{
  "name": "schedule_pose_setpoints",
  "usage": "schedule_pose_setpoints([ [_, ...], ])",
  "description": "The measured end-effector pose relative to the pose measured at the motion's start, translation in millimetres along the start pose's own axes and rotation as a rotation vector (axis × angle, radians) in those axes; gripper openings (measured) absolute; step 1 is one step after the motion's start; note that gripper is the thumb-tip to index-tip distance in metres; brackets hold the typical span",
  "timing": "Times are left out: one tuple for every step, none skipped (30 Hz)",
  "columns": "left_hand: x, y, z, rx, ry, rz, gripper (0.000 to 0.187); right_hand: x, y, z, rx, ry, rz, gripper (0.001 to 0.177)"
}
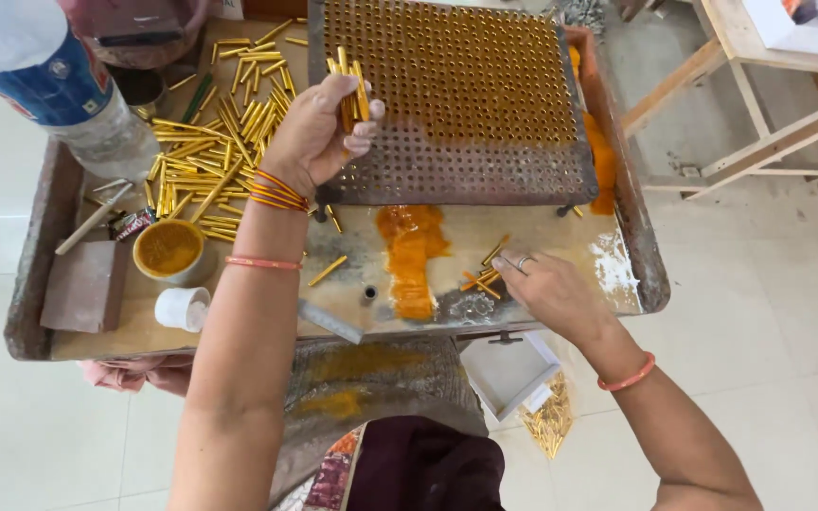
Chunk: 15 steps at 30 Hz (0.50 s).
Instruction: Inserting small plastic tubes into a perforated metal assembly plate.
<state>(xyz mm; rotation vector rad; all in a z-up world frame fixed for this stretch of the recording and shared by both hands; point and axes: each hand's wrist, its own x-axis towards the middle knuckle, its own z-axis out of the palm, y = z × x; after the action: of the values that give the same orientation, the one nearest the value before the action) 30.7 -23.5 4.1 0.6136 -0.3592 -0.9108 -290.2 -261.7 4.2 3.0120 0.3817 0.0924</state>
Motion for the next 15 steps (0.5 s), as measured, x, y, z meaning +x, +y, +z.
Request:
schedule_pose_setpoints([
  [-2.1, -1.1, -1.2, -0.004, 0.002, 0.004, 0.017, 2.6, -0.3, -2.6, -0.002, -0.003, -0.005, 0.031],
  [-4.0, -2.3, -2.7, 0.033, 0.009, 0.016, 0.017, 5.4, -0.4, -4.8, -0.007, 0.015, 0.051, 0.027],
  [-6.1, -4.1, -4.4, 0.068, 0.017, 0.027, 0.018, 8.1, -0.3, -7.2, -0.012, 0.032, 0.106, 0.024],
  [-7.8, -4.9, -5.9, 0.062, 0.021, 0.032, 0.018, 10.7, 0.9, -8.5, -0.014, 0.027, 0.099, 0.024],
  [-7.9, -5.2, -6.8, 0.048, 0.001, 0.039, 0.018, 13.1, 1.9, -9.3, 0.049, 0.137, 0.094, 0.026],
  [-7.9, -5.5, -7.7, 0.035, -0.020, 0.047, 0.017, 15.5, 3.0, -10.3, 0.113, 0.246, 0.088, 0.029],
  [-9.3, -4.1, -6.2, 0.032, -0.019, 0.052, 0.017, 20.7, 2.6, -15.6, 0.110, 0.244, 0.083, 0.029],
  [-10.6, -2.6, -4.9, 0.077, -0.017, 0.090, 0.018, 26.0, 2.2, -20.9, 0.192, 0.315, 0.100, 0.029],
  [-11.7, -2.5, -3.9, 0.119, -0.014, 0.126, 0.018, 30.7, 2.2, -26.1, 0.274, 0.383, 0.116, 0.030],
  [-12.2, -1.6, -0.1, 0.113, -0.012, 0.131, 0.018, 41.0, -2.3, -38.4, 0.270, 0.378, 0.111, 0.030],
  [-14.2, -1.9, 3.3, 0.151, 0.015, 0.130, 0.018, 50.6, -7.6, -49.9, 0.418, 0.382, 0.181, 0.029],
  [-16.0, -2.2, 6.8, 0.188, 0.042, 0.129, 0.019, 60.2, -12.8, -61.3, 0.565, 0.383, 0.252, 0.029],
  [-20.2, -1.5, 10.8, 0.184, 0.045, 0.131, 0.019, 72.4, -13.5, -64.8, 0.565, 0.378, 0.249, 0.029],
  [-24.0, -0.6, 15.3, 0.222, 0.075, 0.111, 0.017, 84.6, -13.8, -68.7, 0.534, 0.386, 0.263, 0.029],
  [-25.1, 1.7, 21.1, 0.262, 0.099, 0.092, 0.015, 97.1, -12.8, -73.5, 0.499, 0.400, 0.278, 0.028],
])
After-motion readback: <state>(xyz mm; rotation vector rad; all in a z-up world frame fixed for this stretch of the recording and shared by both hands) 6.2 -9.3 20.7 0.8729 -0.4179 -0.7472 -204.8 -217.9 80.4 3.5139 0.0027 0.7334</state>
